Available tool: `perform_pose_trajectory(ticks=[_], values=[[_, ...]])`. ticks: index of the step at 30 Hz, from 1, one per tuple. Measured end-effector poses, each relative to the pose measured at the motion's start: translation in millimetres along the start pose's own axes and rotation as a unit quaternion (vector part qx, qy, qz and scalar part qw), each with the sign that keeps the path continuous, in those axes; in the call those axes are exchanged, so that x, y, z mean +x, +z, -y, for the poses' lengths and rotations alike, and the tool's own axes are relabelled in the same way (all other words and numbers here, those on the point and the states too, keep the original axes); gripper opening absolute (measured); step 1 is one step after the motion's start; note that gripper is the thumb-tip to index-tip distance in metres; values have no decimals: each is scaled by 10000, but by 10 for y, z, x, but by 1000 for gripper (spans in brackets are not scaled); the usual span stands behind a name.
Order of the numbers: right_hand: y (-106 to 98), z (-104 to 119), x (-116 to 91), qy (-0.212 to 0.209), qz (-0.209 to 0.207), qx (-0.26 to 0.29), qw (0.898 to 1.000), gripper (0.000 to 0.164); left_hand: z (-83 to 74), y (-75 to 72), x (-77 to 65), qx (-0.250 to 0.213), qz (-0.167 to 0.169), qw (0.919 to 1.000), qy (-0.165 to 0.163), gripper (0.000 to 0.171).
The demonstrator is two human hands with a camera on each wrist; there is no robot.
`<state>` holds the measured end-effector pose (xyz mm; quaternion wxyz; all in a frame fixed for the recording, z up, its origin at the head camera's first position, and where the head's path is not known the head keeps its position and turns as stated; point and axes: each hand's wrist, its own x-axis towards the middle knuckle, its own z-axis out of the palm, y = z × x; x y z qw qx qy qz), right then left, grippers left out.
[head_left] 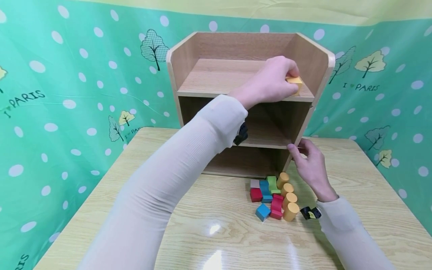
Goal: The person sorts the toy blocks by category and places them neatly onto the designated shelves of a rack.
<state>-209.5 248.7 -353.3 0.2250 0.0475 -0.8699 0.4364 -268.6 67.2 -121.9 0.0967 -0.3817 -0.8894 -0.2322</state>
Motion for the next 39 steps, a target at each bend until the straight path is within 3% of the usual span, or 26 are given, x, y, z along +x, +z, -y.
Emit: perform_pose_trajectory(ticks=[21,31,39], values=[[0,-5,-2,0,14,-28,10000,54,22,1,-43,-122,86,9997,-182,33],[4,9,-1,6,9,28,10000,53,65,-45,-213,299,-191,9992,-164,41],[-1,7,-11,24,13,-40,10000,54,81,-34,-358,373,-346,9985,-203,39]])
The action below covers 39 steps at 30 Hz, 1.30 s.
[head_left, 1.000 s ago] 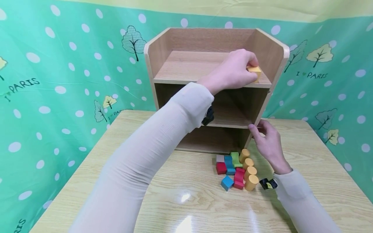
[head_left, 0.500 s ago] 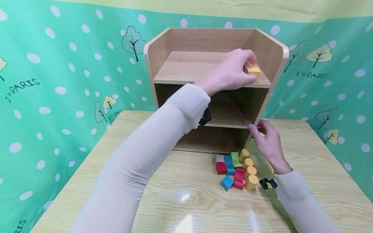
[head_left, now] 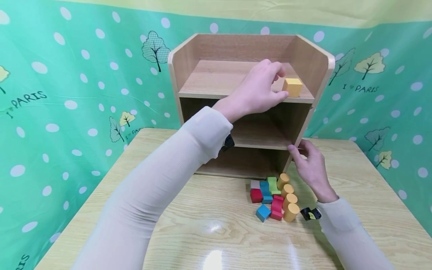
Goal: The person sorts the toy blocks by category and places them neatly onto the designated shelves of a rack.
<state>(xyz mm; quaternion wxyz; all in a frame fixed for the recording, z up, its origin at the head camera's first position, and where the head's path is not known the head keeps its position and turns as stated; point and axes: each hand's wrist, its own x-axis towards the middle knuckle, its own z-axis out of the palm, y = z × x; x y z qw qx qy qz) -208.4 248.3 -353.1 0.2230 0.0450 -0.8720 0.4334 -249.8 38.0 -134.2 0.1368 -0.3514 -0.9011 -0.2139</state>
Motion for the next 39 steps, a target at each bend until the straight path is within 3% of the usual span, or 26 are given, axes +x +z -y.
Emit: perform_pose_trajectory(ticks=[8,16,25,39], values=[[9,-8,6,-6,-19,102,9999,53,31,40,-190,-259,-391,9984,303,32],[-2,-3,13,28,-52,164,9998,53,26,80,-375,-232,-627,9961,582,32],[-7,-22,0,31,-30,104,9999,54,41,248,-559,-273,-1364,9788,1501,27],[0,-7,23,19,-29,126,9999,54,83,523,-753,-123,-1143,9829,1438,30]])
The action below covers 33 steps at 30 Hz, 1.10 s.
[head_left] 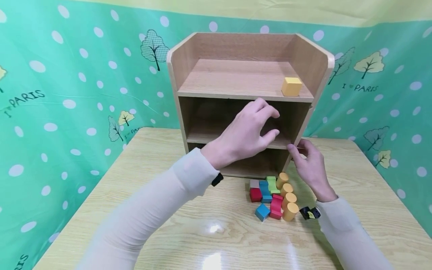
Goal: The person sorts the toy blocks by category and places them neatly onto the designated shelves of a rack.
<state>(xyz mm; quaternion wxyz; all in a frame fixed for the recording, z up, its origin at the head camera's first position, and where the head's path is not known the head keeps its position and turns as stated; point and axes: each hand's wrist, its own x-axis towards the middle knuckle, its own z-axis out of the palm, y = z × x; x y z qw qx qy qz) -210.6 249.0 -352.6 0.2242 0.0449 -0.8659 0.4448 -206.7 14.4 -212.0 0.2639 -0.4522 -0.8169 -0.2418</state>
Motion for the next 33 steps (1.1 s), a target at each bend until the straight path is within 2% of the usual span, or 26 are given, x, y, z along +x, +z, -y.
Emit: perform_pose_trajectory(ticks=[5,21,33], values=[[-2,-1,5,-32,-4,-10,10000,53,-6,90,-92,-29,282,9995,-143,29],[3,21,-23,-7,46,-116,9999,54,58,452,-437,-360,808,9952,-411,28],[7,3,-13,-20,-7,-127,9999,52,101,687,-673,-310,1388,9867,-786,28]])
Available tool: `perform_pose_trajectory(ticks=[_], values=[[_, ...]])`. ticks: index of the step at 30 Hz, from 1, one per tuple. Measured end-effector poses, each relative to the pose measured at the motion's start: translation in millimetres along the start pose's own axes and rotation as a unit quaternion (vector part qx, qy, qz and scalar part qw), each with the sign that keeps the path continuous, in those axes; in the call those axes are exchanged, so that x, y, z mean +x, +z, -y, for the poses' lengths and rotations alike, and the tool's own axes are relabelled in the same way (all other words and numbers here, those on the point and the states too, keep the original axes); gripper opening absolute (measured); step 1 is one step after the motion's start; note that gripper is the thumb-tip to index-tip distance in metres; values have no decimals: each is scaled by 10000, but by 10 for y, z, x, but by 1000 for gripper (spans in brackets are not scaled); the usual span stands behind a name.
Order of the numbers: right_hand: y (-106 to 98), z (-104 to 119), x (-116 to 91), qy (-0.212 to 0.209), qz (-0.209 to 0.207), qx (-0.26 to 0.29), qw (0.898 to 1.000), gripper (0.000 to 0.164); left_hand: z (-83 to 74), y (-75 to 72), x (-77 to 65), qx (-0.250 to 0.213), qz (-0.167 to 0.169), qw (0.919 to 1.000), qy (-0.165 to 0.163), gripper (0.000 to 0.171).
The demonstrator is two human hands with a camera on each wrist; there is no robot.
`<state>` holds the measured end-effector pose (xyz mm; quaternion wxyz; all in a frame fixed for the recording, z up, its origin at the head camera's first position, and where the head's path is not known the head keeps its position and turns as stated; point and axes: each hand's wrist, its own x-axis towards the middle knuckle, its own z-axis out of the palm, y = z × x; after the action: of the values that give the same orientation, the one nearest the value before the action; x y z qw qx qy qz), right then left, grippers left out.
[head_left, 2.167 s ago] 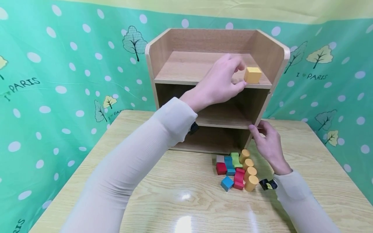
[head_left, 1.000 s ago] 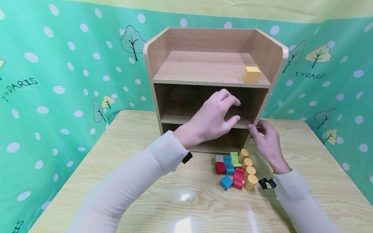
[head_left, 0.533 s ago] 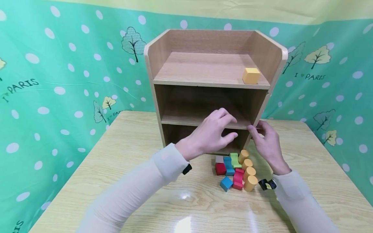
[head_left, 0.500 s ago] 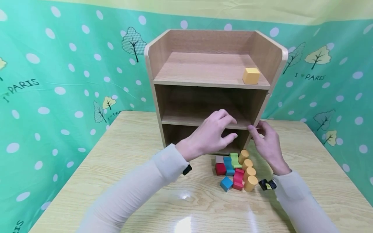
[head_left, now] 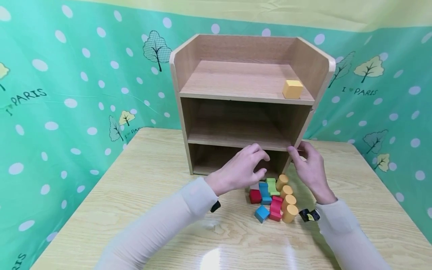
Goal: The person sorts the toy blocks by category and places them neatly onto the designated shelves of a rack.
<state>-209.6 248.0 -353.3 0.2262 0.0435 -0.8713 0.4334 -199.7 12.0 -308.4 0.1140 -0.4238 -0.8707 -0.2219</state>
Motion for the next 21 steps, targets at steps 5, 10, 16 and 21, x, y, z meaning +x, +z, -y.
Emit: perform_pose_trajectory(ticks=[5,10,16,21], values=[[6,2,-1,20,-10,3,10000,52,38,120,-42,-12,160,9998,-150,28],[16,6,-7,64,-1,32,10000,53,85,221,-71,-5,315,9991,-291,28],[9,10,-13,79,-16,-34,10000,53,131,329,-89,-69,558,9973,-466,28],[8,12,-14,90,11,-17,10000,54,159,412,-104,-71,841,9939,-704,33]])
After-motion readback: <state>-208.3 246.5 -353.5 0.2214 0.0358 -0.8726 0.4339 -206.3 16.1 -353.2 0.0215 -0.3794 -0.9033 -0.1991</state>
